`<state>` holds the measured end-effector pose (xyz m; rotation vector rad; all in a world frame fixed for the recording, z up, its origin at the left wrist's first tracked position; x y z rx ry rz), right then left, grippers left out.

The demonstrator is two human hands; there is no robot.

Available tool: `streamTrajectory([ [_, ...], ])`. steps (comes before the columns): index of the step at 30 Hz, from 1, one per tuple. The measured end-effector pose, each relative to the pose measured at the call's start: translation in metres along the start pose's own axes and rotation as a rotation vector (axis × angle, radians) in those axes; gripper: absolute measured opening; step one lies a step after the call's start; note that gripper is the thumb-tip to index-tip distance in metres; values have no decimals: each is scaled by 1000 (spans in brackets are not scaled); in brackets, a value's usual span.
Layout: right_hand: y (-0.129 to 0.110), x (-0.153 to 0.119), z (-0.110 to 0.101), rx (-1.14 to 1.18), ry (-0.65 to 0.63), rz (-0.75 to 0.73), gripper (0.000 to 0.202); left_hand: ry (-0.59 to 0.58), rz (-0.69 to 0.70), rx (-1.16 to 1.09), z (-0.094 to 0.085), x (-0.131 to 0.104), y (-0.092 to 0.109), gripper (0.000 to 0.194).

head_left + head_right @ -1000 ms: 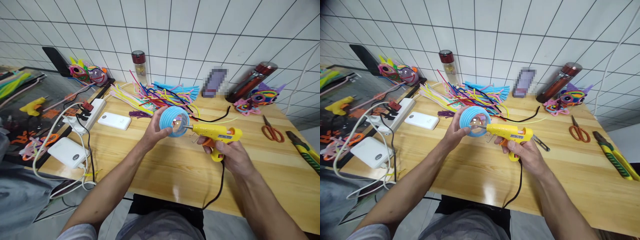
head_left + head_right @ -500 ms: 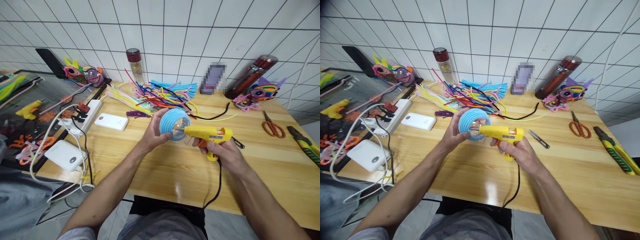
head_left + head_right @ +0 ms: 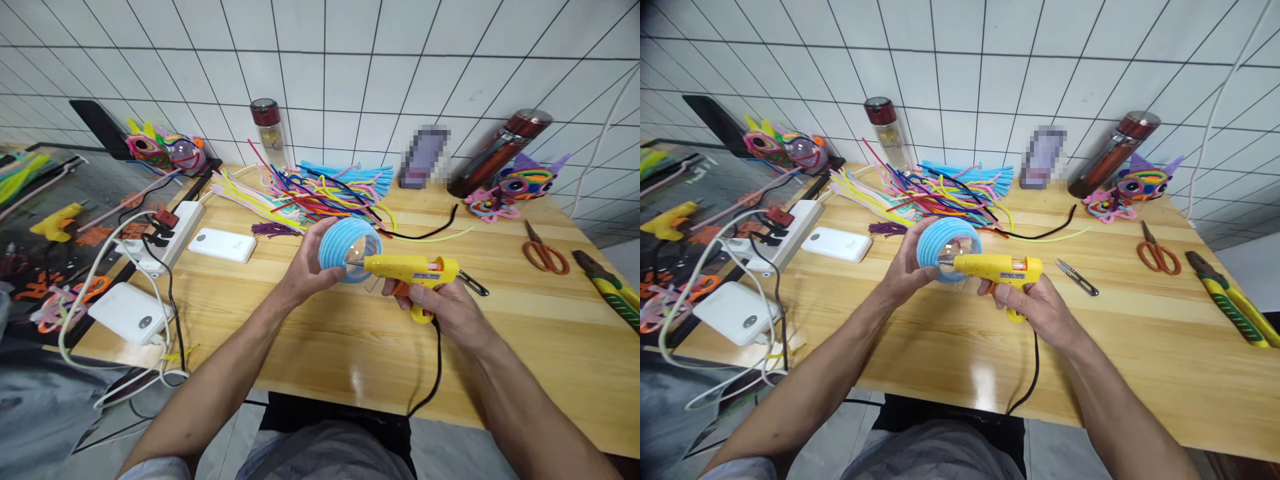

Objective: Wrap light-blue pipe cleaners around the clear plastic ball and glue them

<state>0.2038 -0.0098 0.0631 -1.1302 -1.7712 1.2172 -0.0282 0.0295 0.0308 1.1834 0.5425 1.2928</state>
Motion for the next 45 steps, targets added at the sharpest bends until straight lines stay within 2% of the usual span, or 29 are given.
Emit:
streamTrajectory([
  [12,0,-1,0,-31,-4,-12,51,43,-34,-41,-2,-1,-3,100],
  [33,-1,-6,-2,-81,47,-72,37,28,-6,-9,1,0,1,100],
  [40,-3,-6,-2,-111,56,-57,44,14,-2,-19,1,0,1,97],
  [45,-3,-6,-2,-107,51,-64,41,16,3,-26,2,0,2,97],
])
Point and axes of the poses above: each hand's wrist, its own x-axis towards the middle knuckle, its own z-axis out of the palm, y = z × x, the point moved 6 cm from there along x, towards the middle knuckle, and after that the axes turned 13 degrees about -x, right-handed, at the moved point
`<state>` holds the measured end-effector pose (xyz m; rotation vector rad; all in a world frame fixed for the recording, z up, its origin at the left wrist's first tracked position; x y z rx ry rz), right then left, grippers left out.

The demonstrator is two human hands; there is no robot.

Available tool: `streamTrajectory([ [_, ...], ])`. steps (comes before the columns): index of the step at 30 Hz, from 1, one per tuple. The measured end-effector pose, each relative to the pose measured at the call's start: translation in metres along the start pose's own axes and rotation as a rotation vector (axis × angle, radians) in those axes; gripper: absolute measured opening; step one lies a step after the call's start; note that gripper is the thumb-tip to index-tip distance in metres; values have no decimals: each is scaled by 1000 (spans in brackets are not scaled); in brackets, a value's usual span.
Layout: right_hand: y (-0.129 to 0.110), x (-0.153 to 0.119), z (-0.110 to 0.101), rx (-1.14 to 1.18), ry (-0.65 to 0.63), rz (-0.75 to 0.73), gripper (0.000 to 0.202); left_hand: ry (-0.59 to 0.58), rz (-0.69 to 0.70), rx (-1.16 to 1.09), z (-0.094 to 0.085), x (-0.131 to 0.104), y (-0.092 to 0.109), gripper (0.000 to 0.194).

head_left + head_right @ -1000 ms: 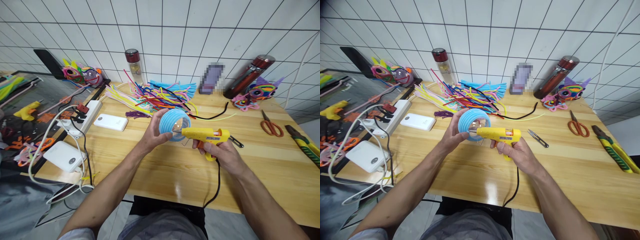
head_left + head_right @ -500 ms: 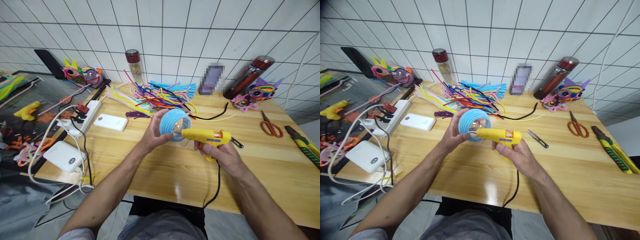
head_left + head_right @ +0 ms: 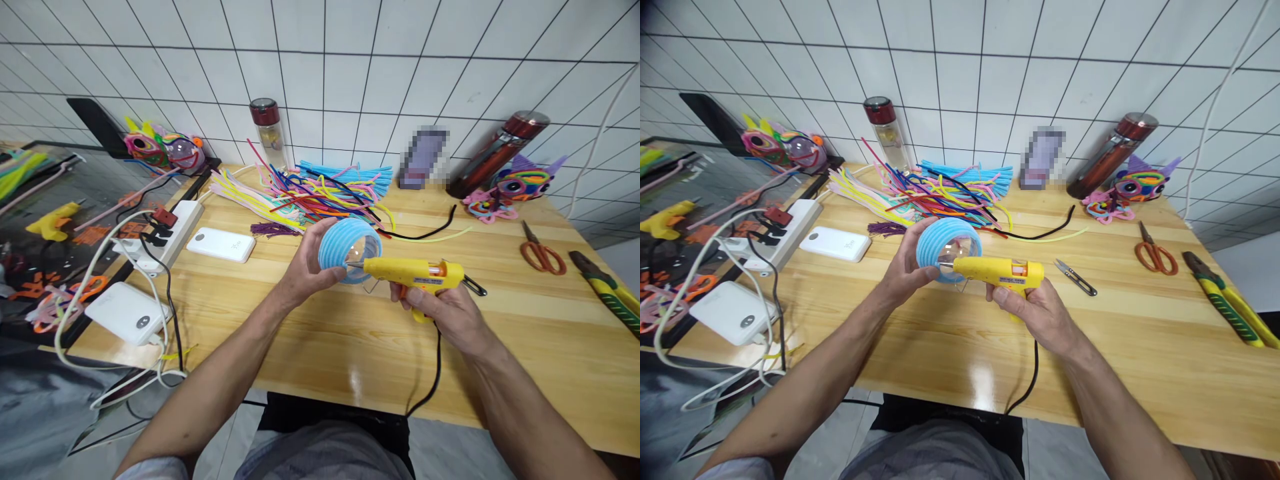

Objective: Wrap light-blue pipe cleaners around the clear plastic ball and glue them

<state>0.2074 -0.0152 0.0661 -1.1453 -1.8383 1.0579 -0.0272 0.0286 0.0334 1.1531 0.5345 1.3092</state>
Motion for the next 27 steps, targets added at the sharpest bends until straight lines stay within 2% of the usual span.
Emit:
streamTrajectory([
  [27,1,0,0,-5,3,17,45,-2,-6,19,-1,-1,0,98],
])
Point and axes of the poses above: each hand's wrist, its own x-axis towards the middle knuckle, its own z-axis out of the palm, y = z × x, the point moved 6 cm from there along x, towards the middle knuckle, and after that the axes turned 13 degrees about -x, right-handed, at the moved point
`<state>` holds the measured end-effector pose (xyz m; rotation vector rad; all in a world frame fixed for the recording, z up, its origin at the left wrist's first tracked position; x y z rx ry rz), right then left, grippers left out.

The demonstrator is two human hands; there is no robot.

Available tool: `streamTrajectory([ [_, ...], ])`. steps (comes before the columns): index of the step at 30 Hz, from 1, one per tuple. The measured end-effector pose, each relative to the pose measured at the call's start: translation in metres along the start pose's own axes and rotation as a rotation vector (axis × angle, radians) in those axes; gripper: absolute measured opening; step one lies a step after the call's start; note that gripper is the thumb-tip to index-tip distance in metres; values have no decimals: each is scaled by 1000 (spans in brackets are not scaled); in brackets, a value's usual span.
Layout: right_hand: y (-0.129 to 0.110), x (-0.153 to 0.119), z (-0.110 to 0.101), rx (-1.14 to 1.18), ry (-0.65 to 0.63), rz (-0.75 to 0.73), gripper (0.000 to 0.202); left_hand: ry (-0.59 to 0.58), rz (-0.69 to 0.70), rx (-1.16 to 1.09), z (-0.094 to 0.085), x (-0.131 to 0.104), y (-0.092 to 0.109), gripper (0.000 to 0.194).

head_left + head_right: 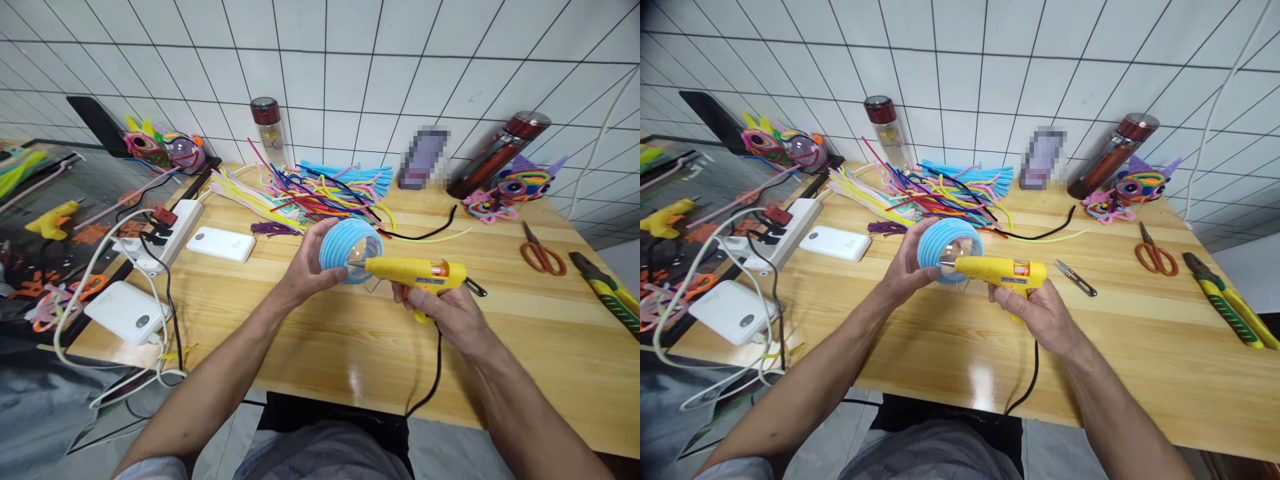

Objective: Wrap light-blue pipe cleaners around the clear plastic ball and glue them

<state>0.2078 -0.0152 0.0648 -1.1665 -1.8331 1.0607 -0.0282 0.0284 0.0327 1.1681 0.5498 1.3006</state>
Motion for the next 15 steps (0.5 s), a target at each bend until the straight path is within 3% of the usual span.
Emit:
streamTrajectory([
  [15,1,-1,1,65,-12,-20,35,-15,16,-26,1,1,-2,97],
])
Point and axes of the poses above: each hand's wrist, its own x-axis towards the middle knuckle, its own z-axis out of the palm, y = z × x, the point moved 6 cm from there along x, towards the middle knuckle, and after that the axes turned 13 degrees about -x, right-handed, at the moved point
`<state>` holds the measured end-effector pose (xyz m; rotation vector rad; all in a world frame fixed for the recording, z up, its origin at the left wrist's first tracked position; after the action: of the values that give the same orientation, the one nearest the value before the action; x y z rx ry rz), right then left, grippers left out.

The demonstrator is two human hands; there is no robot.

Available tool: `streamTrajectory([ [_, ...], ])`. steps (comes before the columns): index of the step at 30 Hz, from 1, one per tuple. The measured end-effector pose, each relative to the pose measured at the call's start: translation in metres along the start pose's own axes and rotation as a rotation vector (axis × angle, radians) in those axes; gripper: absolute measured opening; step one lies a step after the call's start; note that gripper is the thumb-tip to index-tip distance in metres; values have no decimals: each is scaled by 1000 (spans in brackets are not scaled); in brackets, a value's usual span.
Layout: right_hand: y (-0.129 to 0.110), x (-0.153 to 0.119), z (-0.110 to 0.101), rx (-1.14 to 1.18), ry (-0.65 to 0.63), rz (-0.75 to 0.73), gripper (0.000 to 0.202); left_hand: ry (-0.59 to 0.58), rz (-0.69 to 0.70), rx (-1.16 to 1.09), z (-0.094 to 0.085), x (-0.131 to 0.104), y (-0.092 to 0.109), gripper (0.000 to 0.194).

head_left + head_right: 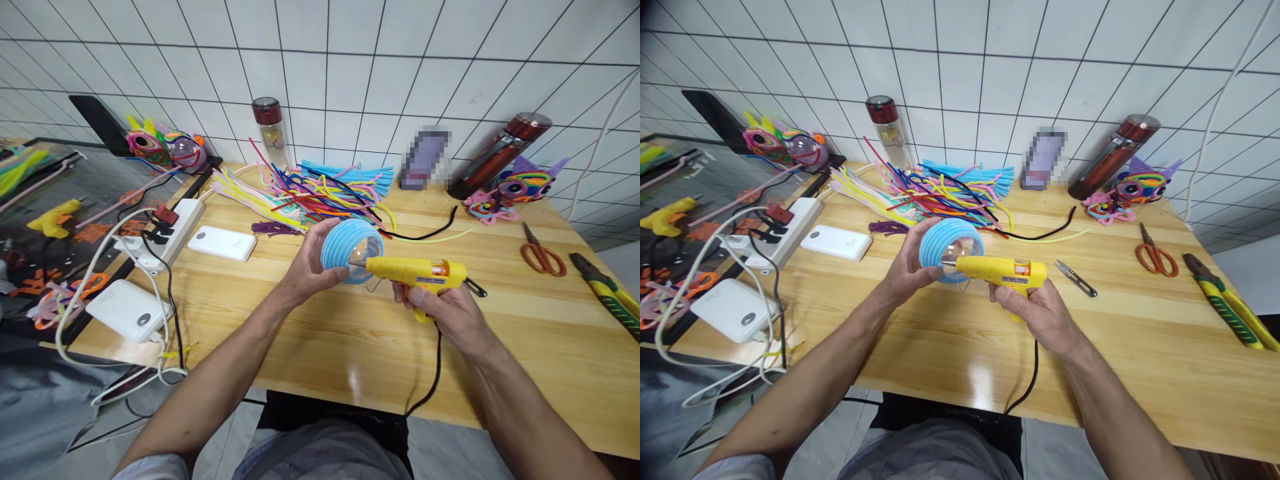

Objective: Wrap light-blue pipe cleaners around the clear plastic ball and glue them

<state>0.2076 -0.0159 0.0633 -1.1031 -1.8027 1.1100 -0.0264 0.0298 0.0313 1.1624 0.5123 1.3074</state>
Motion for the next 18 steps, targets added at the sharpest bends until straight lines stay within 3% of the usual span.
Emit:
streamTrajectory([
  [18,4,0,-2,-6,17,8,37,19,4,13,-1,1,1,97],
])
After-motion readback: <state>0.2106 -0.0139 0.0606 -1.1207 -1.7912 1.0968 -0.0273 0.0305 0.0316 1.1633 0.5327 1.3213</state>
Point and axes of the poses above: each hand's wrist, its own x-axis towards the middle knuckle, its own z-axis out of the palm, y = z × x, the point moved 6 cm from there along x, towards the middle knuckle, and after that the axes turned 13 degrees about -x, right-handed, at the moved point
